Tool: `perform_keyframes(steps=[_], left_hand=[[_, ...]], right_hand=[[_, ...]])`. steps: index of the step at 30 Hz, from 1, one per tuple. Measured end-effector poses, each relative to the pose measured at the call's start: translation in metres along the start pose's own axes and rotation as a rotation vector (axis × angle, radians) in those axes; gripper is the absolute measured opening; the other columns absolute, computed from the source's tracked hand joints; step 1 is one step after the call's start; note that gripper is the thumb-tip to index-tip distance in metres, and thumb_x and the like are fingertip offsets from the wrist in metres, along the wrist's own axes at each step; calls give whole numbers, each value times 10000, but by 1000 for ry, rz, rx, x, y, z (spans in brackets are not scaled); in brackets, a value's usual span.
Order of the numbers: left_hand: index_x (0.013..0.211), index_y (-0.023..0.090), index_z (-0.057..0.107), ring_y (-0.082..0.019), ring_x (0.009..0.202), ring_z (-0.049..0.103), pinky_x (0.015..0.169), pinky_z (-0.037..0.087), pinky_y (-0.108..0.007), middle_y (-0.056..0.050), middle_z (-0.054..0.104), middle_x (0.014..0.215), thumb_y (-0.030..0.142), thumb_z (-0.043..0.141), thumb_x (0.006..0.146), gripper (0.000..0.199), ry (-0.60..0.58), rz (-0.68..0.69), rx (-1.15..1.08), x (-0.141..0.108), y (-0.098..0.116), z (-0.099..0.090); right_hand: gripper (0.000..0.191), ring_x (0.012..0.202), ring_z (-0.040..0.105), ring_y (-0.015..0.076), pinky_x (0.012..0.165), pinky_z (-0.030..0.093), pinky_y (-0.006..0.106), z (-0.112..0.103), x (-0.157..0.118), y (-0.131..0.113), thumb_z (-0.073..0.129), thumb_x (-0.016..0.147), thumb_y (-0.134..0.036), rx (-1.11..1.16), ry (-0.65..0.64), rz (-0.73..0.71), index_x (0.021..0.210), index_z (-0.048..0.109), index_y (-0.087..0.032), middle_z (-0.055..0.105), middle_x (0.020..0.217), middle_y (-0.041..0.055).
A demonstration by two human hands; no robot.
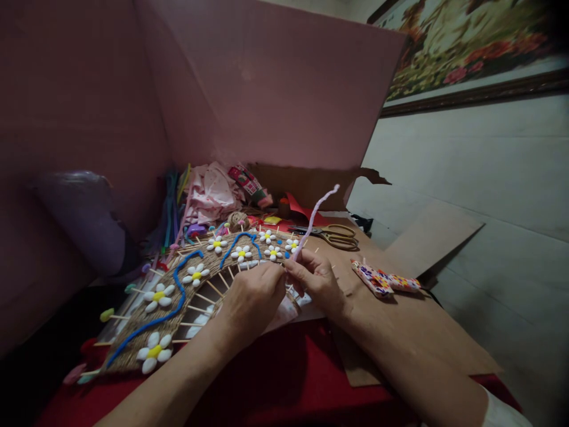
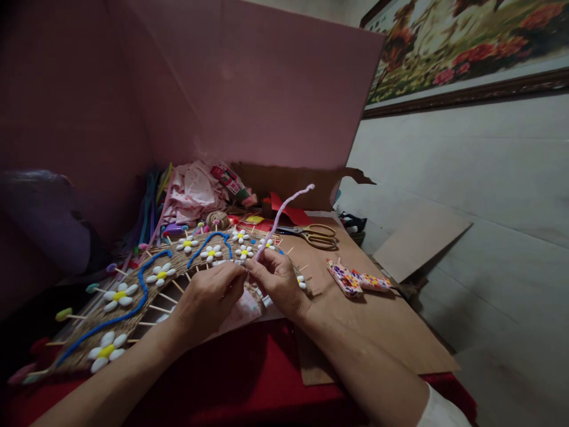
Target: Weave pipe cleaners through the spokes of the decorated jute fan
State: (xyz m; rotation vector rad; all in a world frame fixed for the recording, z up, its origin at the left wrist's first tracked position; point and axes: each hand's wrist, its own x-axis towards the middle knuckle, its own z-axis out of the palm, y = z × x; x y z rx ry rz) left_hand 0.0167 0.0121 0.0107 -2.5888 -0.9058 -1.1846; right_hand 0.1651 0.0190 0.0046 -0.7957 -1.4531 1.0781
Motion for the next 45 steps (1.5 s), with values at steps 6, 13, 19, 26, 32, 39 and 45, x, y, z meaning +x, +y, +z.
perform_keyframes(steps=[6,13,19,26,32,39,45], left_hand=[[667,150,548,-99,534,464,538,374,-235,8,525,590,124,470,841,192,35,-208,-195,0,6,-4],[679,159,579,-80,471,430,448,350,-199,32,503,541,243,509,830,186,106,-565,-662,4,13,-6],[626,166,542,-78,470,425,452,361,-194,42,473,520,261,514,825,222,114,-699,-826,3,11,-3],[767,164,616,-122,617,553,581,432,-229,-9,625,679,197,513,830,126,100,-491,-531,1,5,-1],[782,170,616,-137,663,598,632,440,-250,-23,654,718,142,481,849,153,76,-289,-221,-1,2,0],[766,170,600,-159,653,596,612,444,-273,-35,645,702,157,437,863,191,-8,-245,-84,1,3,-1],[729,174,580,-99,458,480,452,368,-213,23,553,548,197,482,822,137,95,-548,-605,4,12,-4]], right_hand=[[244,373,396,44,349,297,174,-1,1,2,642,762,-362,95,1,3,689,522,-163,507,516,-57],[172,381,412,57,371,314,193,-1,0,5,655,752,-324,128,-14,-53,713,571,-180,523,543,-56],[95,645,520,129,625,428,268,1,-8,0,609,781,-222,-321,23,-375,693,606,-189,557,684,2],[91,616,491,134,592,399,261,-2,-7,-2,556,791,-193,-477,51,-391,724,616,-186,549,655,6],[86,585,469,126,571,378,253,-6,-5,-1,552,761,-151,-575,2,-441,693,592,-184,524,622,-3],[94,607,493,132,579,390,252,-10,-5,-2,544,807,-210,-618,-2,-446,729,593,-188,542,640,3],[82,626,508,143,607,419,270,-9,-7,-1,547,812,-203,-594,-32,-485,760,610,-202,562,694,20]])
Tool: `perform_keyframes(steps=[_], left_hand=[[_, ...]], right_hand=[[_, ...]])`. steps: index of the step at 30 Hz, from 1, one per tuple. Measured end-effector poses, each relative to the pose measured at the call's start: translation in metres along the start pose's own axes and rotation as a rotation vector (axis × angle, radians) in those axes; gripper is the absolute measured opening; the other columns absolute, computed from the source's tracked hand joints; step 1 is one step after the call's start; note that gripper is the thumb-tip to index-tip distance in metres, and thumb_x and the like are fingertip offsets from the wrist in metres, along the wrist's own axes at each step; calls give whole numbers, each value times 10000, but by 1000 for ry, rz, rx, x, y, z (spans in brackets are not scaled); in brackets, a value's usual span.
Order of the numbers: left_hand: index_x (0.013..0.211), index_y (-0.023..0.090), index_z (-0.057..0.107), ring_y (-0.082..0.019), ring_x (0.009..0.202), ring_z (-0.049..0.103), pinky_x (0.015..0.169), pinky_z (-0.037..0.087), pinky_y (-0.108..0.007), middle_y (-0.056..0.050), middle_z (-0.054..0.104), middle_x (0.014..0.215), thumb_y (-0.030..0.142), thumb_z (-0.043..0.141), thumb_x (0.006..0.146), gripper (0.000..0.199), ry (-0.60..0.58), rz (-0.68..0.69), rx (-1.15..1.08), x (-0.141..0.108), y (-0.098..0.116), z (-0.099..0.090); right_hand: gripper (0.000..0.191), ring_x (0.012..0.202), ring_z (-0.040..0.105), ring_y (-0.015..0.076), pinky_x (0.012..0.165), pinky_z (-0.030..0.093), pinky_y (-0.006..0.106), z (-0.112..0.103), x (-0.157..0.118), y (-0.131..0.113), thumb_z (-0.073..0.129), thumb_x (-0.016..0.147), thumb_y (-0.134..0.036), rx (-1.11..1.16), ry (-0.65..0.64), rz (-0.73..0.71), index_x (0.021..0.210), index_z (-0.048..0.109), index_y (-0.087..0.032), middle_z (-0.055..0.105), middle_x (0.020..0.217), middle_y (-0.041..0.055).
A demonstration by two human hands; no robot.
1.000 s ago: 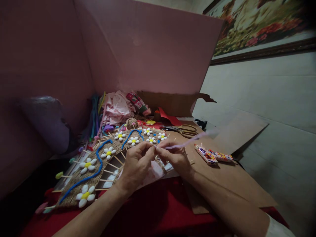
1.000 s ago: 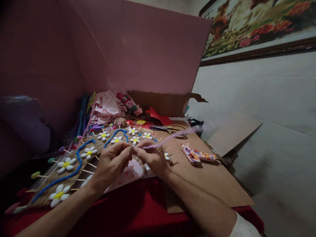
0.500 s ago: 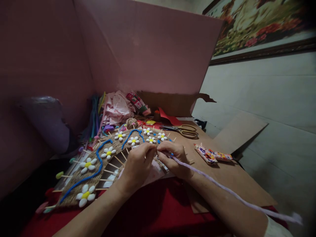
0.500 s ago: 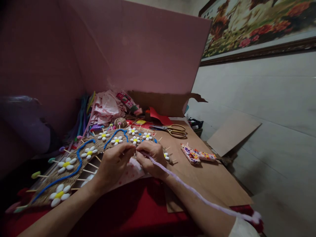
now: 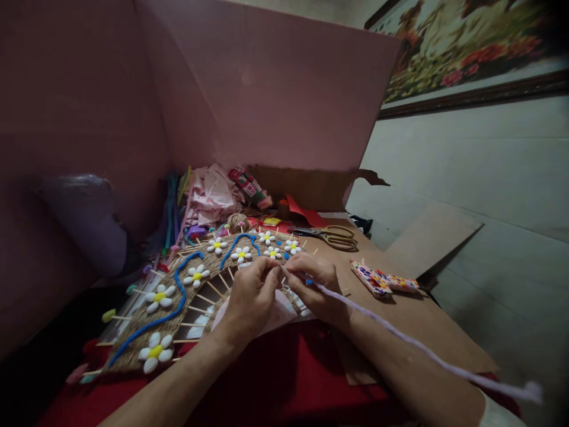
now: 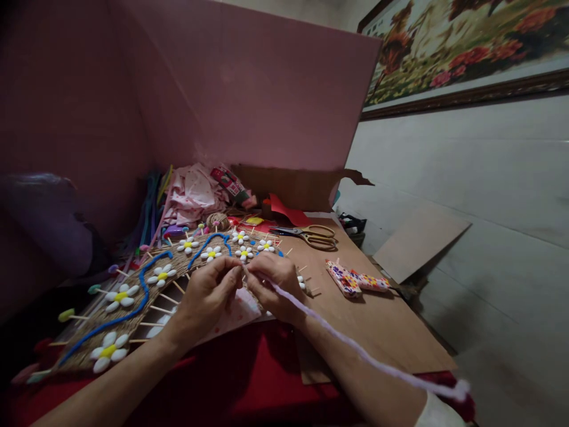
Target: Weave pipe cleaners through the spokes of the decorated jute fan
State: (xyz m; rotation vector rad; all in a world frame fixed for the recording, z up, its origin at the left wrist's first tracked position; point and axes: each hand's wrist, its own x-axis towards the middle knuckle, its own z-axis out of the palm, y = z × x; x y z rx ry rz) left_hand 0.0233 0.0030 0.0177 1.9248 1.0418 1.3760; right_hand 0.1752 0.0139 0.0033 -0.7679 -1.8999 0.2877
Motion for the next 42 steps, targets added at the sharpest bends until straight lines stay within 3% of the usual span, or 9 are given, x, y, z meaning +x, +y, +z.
perform_keyframes(steps=[7,11,19,23,26,31,35,39,42], left_hand=[[633,150,529,-46,399,372,394,285,-175,57,491,496,259,607,726,163,90,-451,-602,2,-2,10],[632,142,563,-68,462,449,461,353,-190,33,538,534,247,599,734,151,39,-384,-532,3,-4,8],[772,155,642,-147,662,569,639,396,-269,-33,653,716,172,495,824,156,-38,72,208,1,-7,-1],[720,149,619,-139,623,539,621,377,-268,-29,612,662,166,478,837,184,-76,153,356,2,-6,-4],[711,152,608,-118,576,512,577,376,-244,-10,581,625,181,497,820,159,-96,84,216,2,-3,-5],[672,151,568,-58,398,402,401,321,-185,37,509,525,273,557,780,163,-72,-284,-356,2,3,-1],[643,143,547,-33,329,336,319,236,-164,42,507,510,294,625,717,186,-7,-422,-604,3,3,4],[676,137,573,-44,355,375,354,284,-171,35,527,517,284,628,714,162,14,-424,-637,3,-3,7],[699,135,610,-92,494,495,470,381,-202,-6,590,600,256,595,746,131,-5,-326,-432,1,-8,6]], right_hand=[[171,710,553,174,657,434,303,7,-3,2,508,826,-165,-278,13,-209,888,659,-212,617,776,59],[143,707,555,175,656,438,300,5,-3,0,508,815,-139,-248,5,-197,840,640,-189,614,761,66],[99,629,536,146,604,427,267,1,3,5,537,770,-120,-150,50,-168,809,595,-190,586,693,25],[99,643,541,145,611,433,264,-1,3,8,542,761,-115,-164,22,-214,817,580,-188,599,713,27],[56,616,530,135,584,428,251,-3,2,5,546,784,-145,-136,23,-169,805,581,-184,575,683,17],[47,604,528,126,568,439,245,-1,1,1,553,794,-152,-64,84,-155,772,580,-184,562,673,11],[87,696,571,140,629,477,258,3,-1,0,539,800,-134,-105,86,-203,826,602,-188,598,776,40],[109,738,576,154,669,484,279,5,-2,2,540,793,-126,-170,68,-228,856,607,-185,614,823,61],[87,662,544,140,620,460,264,5,0,3,533,786,-125,-141,66,-194,811,591,-184,585,735,35]])
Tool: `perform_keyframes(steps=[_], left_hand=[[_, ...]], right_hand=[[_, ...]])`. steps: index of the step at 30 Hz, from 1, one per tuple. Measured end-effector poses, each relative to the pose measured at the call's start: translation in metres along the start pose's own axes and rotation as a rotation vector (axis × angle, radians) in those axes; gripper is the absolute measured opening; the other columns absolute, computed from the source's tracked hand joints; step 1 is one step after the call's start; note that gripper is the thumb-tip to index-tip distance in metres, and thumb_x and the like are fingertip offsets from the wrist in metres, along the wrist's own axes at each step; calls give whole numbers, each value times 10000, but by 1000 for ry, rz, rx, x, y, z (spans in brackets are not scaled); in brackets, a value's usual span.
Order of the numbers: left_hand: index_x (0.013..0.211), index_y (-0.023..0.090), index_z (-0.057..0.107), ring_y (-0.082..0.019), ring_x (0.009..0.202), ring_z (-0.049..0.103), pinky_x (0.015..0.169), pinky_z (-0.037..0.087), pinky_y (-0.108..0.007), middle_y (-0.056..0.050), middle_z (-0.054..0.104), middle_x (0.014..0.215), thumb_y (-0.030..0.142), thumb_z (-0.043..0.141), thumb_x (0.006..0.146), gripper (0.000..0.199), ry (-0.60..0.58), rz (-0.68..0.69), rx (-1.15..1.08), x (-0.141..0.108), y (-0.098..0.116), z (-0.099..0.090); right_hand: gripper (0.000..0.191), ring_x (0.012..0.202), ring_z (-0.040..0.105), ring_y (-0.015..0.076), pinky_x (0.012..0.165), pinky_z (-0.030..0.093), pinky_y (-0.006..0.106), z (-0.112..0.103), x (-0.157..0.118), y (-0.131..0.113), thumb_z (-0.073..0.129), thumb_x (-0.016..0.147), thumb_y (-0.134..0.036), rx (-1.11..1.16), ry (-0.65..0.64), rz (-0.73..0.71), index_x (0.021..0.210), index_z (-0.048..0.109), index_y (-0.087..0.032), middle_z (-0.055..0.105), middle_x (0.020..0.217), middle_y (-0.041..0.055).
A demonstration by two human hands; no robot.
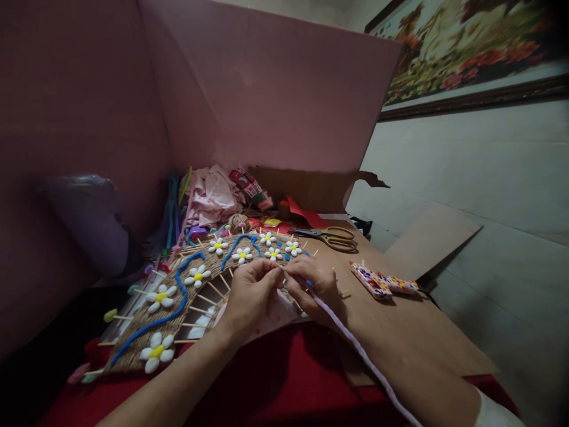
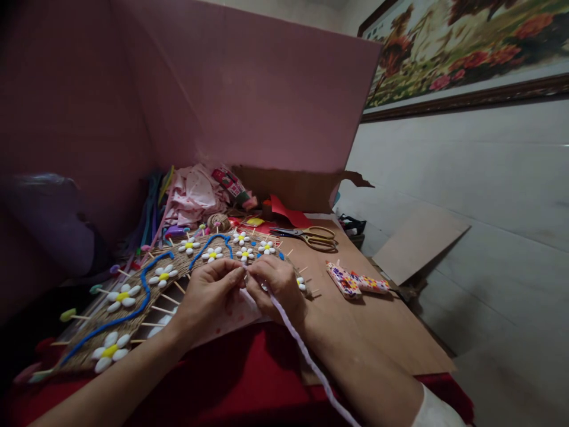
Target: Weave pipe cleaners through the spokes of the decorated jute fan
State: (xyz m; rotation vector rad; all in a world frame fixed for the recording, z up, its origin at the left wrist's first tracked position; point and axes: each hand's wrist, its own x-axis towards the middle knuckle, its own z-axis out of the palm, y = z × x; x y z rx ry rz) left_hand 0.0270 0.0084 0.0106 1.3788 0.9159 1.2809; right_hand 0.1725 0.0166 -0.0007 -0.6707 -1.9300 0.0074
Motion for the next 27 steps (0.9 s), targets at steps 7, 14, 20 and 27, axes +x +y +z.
perform_keyframes(steps=[7,14,20,27], left_hand=[[828,150,651,-167,743,608,697,426,-271,-63,680,798,146,481,835,170,-31,465,663,-2,-3,-5],[752,151,620,-175,680,579,655,396,-292,-57,645,719,146,445,857,204,-99,327,884,0,6,-8],[721,159,553,-145,615,503,593,364,-270,-20,573,658,218,444,858,185,-125,286,708,-1,12,-9],[654,168,509,-62,403,343,429,297,-202,67,429,491,302,532,793,194,-52,33,110,-3,11,-1]], right_hand=[[86,574,464,118,552,377,241,-4,1,7,526,734,-108,-18,-80,-12,731,562,-186,511,632,-5],[78,582,493,125,570,386,249,-8,5,7,512,742,-112,-35,-142,-58,739,556,-176,543,646,10],[53,562,478,112,541,384,233,-10,4,5,525,798,-169,23,-118,22,760,559,-182,532,635,-4],[65,629,539,129,594,443,254,-7,2,-1,537,789,-135,72,9,10,767,558,-192,577,697,12]])
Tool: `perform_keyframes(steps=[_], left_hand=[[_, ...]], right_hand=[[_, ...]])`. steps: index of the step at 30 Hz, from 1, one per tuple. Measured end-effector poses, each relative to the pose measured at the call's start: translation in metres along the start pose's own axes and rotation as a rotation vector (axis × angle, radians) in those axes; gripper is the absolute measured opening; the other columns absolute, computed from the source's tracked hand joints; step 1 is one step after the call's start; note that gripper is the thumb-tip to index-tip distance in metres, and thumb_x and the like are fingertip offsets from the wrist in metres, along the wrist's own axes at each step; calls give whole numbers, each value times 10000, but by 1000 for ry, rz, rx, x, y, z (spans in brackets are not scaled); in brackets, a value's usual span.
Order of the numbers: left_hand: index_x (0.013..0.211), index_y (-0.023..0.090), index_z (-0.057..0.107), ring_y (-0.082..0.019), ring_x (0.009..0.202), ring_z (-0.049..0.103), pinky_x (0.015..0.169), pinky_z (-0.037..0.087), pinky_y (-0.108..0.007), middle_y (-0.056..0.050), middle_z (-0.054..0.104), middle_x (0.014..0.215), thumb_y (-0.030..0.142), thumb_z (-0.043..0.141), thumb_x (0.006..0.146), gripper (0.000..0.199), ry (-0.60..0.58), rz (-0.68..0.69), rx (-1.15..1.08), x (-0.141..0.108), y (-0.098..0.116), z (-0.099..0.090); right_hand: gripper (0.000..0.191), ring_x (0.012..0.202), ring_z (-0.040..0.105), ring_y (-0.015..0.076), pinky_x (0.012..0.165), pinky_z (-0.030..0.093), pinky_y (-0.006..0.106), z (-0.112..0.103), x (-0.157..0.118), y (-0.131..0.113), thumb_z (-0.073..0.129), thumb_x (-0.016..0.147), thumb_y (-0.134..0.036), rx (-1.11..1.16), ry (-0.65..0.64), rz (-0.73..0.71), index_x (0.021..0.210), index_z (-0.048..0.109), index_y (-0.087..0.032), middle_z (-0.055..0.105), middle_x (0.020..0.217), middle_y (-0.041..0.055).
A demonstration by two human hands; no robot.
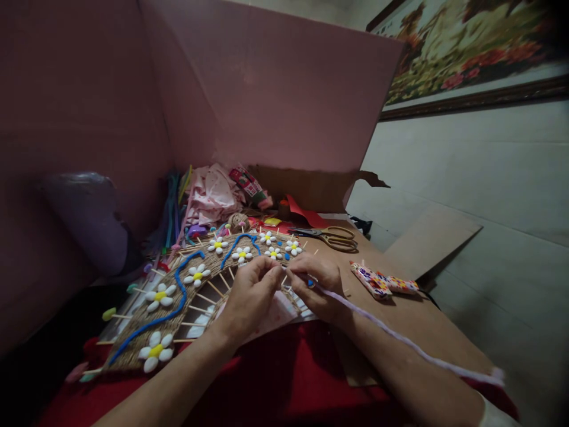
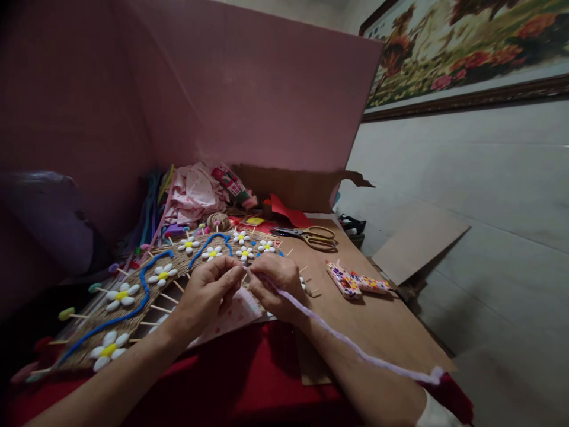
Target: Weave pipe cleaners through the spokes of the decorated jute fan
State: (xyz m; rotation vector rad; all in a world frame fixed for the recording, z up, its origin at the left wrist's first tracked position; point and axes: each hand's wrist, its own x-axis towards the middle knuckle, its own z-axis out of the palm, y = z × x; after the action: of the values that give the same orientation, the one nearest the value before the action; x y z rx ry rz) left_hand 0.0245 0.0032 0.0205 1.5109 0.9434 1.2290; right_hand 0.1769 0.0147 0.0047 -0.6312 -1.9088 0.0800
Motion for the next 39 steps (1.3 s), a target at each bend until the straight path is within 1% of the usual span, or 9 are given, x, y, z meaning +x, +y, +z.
perform_keyframes(steps=[4,8,15,22,26,29,32,35,39], left_hand=[[663,163,513,-44,367,314,383,259,-184,80,422,468,333,594,739,203,60,-106,-215,-1,-3,4],[625,152,518,-37,384,344,389,274,-169,73,444,481,296,621,711,197,166,-117,-215,-1,-5,7],[632,149,558,-52,352,357,365,268,-182,52,479,458,328,552,794,241,68,-36,-120,2,-4,3],[721,147,671,-119,574,551,503,417,-206,-36,649,657,199,614,730,77,33,83,143,4,-4,-5],[687,152,649,-92,475,494,437,383,-191,-4,599,568,219,610,739,93,10,56,122,5,-3,-6],[642,152,595,-67,390,415,379,322,-182,29,534,495,255,597,753,151,100,48,67,6,-1,-8],[648,154,572,-59,382,391,377,303,-179,51,500,477,265,595,757,157,186,69,37,7,0,-10],[667,148,580,-57,408,403,388,307,-176,46,510,509,259,599,758,144,186,88,20,7,0,-11],[698,139,597,-50,412,399,383,308,-176,34,524,553,267,592,772,147,94,88,-52,4,2,-6]], right_hand=[[94,682,567,138,635,470,266,5,-1,-1,533,782,-113,-103,-1,-91,796,579,-194,611,772,41],[92,686,561,145,636,464,268,10,-4,1,531,783,-119,-203,-48,-145,796,594,-186,607,761,46],[73,606,520,130,580,433,256,7,-2,-3,532,792,-152,-4,11,131,767,598,-169,580,668,20],[88,554,506,115,542,413,240,2,0,2,569,769,-193,74,-53,160,701,615,-161,579,625,7],[156,530,513,110,505,407,226,3,1,4,581,798,-260,98,-39,231,692,624,-154,589,604,9],[276,490,504,100,475,397,215,4,0,1,553,847,-303,67,-61,291,620,606,-155,570,533,-6],[270,520,537,110,523,443,233,5,-2,-5,533,865,-269,21,-104,92,632,612,-158,592,559,7],[165,837,615,184,739,502,324,4,-2,-13,512,851,-153,-99,-25,-215,950,644,-164,675,898,91],[377,1115,514,259,948,391,470,2,1,-13,504,841,-106,-428,24,-273,1198,541,-223,632,1132,90]])
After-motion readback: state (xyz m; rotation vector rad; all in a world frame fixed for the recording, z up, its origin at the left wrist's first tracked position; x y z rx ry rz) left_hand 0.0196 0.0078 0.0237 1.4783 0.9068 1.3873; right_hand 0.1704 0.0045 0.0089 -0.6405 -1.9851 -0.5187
